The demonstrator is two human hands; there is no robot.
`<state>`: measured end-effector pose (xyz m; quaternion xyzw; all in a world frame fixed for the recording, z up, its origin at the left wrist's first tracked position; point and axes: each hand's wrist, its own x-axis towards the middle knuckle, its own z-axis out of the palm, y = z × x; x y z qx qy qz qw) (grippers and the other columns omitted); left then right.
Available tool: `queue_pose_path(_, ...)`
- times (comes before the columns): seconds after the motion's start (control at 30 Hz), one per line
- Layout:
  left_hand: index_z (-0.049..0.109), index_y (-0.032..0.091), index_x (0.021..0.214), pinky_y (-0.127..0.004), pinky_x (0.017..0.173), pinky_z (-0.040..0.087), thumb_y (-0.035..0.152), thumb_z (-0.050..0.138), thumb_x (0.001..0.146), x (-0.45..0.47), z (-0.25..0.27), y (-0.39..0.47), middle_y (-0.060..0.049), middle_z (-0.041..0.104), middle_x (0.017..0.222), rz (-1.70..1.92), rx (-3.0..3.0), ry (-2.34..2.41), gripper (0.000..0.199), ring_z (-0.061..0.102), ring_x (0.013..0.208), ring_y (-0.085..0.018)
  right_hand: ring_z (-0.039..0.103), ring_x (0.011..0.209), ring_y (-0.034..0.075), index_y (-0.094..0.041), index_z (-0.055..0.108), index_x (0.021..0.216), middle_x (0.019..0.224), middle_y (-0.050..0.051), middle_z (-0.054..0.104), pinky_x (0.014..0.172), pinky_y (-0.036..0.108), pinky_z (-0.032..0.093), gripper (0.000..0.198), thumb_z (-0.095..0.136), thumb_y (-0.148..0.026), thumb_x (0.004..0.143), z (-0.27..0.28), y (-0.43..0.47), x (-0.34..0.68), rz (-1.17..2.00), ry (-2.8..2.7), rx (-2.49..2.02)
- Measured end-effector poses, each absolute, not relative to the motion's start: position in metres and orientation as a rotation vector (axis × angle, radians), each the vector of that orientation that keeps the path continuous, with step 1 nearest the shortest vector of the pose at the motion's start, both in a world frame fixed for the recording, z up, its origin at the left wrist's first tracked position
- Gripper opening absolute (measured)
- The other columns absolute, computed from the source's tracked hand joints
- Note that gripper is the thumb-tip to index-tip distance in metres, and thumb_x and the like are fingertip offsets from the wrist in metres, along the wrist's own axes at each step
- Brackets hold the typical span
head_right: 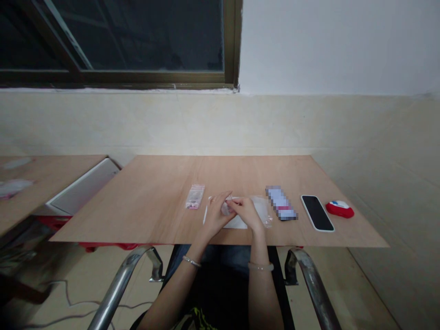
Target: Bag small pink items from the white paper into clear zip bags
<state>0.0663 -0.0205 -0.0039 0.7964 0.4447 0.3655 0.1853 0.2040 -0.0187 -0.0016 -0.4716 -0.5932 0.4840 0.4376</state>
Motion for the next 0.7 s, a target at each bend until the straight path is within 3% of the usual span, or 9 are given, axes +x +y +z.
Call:
queue_pose_path(0.23, 0.047, 0.021, 0.123, -0.041, 0.098, 0.034, 0.041, 0.066, 0.071, 0.056, 0.005, -0.020, -0.008, 0.056, 0.122, 1.017, 2.250, 1.239, 0.059, 0.049, 0.113, -0.024, 0.065, 0.077, 0.021, -0.020, 0.067, 0.098, 0.082, 0.005, 0.071, 0.075, 0.034, 0.051, 0.030, 0.057, -0.035, 0.074, 0.006, -0.023, 0.207, 1.374, -1.315, -1.071)
queue_pose_path(0.4, 0.042, 0.020, 0.128, -0.040, 0.101, 0.030, 0.045, 0.071, 0.064, 0.055, 0.002, -0.020, -0.009, 0.052, 0.127, 0.963, 2.234, 1.182, 0.075, 0.046, 0.118, -0.024, 0.065, 0.070, 0.018, -0.017, 0.063, 0.103, 0.079, 0.003, 0.071, 0.066, 0.029, 0.051, 0.036, 0.060, -0.029, 0.069, 0.006, -0.025, 0.210, 1.384, -1.285, -1.101)
queue_pose_path(0.53, 0.038, 0.020, 0.130, -0.045, 0.104, 0.024, 0.045, 0.075, 0.057, 0.056, 0.007, -0.023, -0.011, 0.049, 0.130, 0.927, 2.259, 1.267, 0.086, 0.043, 0.120, -0.027, 0.065, 0.070, 0.017, -0.015, 0.063, 0.101, 0.080, 0.005, 0.071, 0.067, 0.028, 0.050, 0.036, 0.063, -0.027, 0.067, 0.008, -0.024, 0.208, 1.332, -1.227, -1.108)
queue_pose_path(0.7, 0.043, 0.020, 0.125, -0.045, 0.102, 0.025, 0.040, 0.072, 0.063, 0.058, 0.018, -0.026, -0.010, 0.051, 0.127, 0.993, 2.236, 1.347, 0.071, 0.044, 0.118, -0.027, 0.065, 0.072, 0.019, -0.014, 0.064, 0.089, 0.081, 0.007, 0.071, 0.067, 0.030, 0.051, 0.033, 0.070, -0.033, 0.062, 0.012, -0.022, 0.203, 1.187, -1.149, -1.158)
